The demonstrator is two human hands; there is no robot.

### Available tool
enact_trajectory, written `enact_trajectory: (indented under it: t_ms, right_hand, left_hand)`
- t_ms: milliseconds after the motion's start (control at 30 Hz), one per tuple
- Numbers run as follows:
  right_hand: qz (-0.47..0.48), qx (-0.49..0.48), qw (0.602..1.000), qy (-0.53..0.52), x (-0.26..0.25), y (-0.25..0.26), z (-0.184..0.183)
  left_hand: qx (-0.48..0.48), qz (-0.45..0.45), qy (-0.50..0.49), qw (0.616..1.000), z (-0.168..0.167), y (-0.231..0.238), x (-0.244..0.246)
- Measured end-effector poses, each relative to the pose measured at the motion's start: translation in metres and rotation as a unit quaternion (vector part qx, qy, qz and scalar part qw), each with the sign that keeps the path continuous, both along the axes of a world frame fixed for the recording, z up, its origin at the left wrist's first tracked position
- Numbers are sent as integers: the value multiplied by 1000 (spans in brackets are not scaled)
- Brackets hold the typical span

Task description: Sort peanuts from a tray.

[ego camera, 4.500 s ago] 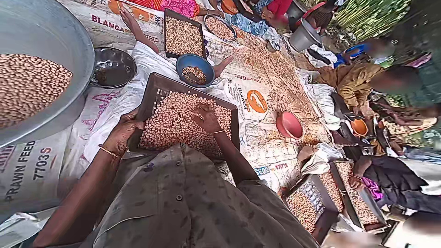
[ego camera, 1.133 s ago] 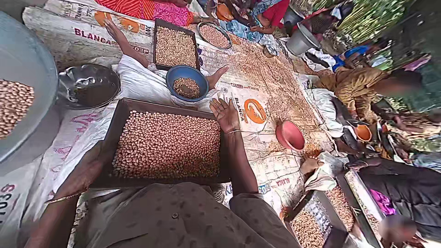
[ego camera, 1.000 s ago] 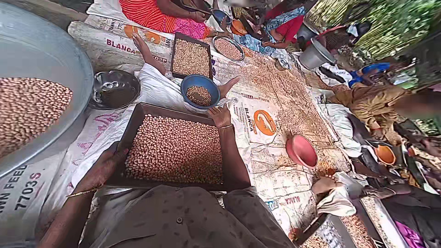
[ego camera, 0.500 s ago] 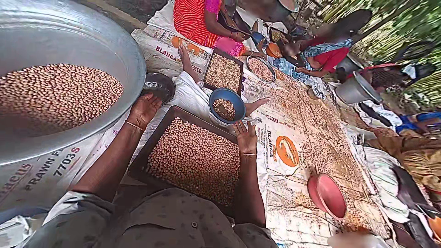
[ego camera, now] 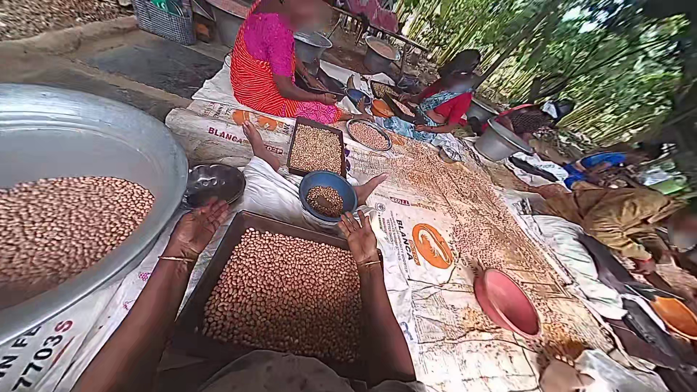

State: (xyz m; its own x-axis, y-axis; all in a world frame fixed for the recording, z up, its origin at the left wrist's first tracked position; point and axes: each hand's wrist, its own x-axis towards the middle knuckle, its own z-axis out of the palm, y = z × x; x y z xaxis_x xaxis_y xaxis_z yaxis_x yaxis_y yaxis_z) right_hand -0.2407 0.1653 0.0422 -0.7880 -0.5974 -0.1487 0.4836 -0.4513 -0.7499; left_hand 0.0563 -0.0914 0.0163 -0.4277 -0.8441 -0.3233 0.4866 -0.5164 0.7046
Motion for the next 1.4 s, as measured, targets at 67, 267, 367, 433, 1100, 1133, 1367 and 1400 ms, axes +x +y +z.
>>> enact_trajectory:
  t_ms: [67,267,367,433,1100,1133,1367,1400]
  right_hand:
    - [-3,-4,1000,-10,0,0,1]
    - [1,9,1000,3,4,0,2]
    - [3,126,990,62,21,11,18]
    - [55,235,941,239,35,38,26]
    - [-56,231,886,397,89,100,64]
    - [-7,149,929,339,88,77,82]
    - [-13,284,828,483,73,28,84]
    - [-40,374,747,549,76,48,72]
  left_hand:
    - [-32,-55,20,998,27,18,10]
    - [-204,-258,-125,936,45,112,-10]
    - [-484,-412,-423,646,22,132,-21]
    - [-527,-480,-483,508,15,136,-20]
    - [-507,-127,-364,770,6,101,83]
    - [-487,-147,-315,802,21,107,72]
    - [-523,-136,-444,715,22,121,47]
    - [-534,-108,-476,690,9,116,56]
